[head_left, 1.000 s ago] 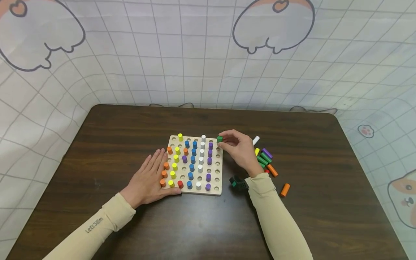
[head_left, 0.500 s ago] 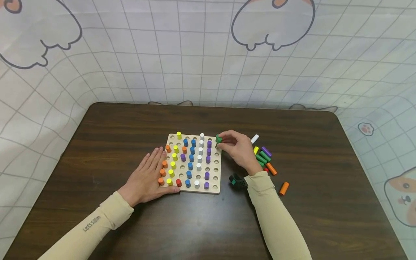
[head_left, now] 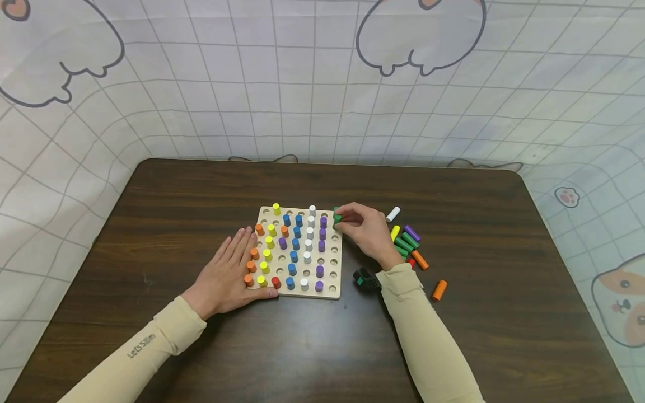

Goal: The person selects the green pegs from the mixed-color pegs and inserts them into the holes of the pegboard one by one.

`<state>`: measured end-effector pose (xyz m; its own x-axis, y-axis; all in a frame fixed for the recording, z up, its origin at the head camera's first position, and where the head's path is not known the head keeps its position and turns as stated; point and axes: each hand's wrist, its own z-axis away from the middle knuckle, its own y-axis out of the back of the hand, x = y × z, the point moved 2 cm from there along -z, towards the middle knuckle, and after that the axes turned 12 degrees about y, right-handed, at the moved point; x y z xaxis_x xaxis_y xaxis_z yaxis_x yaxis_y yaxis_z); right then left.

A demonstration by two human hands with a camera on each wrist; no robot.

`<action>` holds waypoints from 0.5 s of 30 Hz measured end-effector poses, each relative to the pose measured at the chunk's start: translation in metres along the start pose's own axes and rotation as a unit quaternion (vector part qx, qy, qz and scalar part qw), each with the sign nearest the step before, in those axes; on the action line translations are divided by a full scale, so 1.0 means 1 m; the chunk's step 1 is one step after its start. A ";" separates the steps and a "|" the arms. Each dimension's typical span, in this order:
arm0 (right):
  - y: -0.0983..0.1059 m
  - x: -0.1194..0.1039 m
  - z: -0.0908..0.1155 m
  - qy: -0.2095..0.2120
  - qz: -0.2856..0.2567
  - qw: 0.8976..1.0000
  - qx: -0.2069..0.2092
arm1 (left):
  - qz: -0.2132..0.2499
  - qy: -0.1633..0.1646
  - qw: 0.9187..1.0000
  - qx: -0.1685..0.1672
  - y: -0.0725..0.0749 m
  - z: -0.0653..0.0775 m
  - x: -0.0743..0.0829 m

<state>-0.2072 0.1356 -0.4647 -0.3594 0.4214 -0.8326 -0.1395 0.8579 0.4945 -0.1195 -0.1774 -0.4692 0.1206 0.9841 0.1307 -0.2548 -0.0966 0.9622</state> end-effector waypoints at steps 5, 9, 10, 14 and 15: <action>-0.001 0.001 0.000 -0.001 0.006 1.000 -0.002 | -0.001 0.002 1.000 -0.007 0.000 -0.001 0.000; -0.002 0.001 -0.001 -0.004 0.006 1.000 -0.005 | -0.001 0.004 1.000 -0.010 0.000 -0.001 0.001; -0.002 0.001 -0.001 -0.005 0.006 1.000 -0.007 | -0.001 0.003 1.000 -0.008 0.000 -0.001 0.001; -0.003 0.001 0.000 -0.006 0.011 1.000 -0.013 | -0.001 0.001 1.000 -0.003 0.002 0.000 0.001; -0.003 0.001 0.000 -0.006 0.012 1.000 -0.015 | -0.001 0.002 1.000 -0.003 0.002 0.000 0.001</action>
<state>-0.2071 0.1331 -0.4668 -0.3510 0.4450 -0.8239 -0.1586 0.8389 0.5207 -0.1196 -0.1765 -0.4675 0.1181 0.9848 0.1274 -0.2604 -0.0931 0.9610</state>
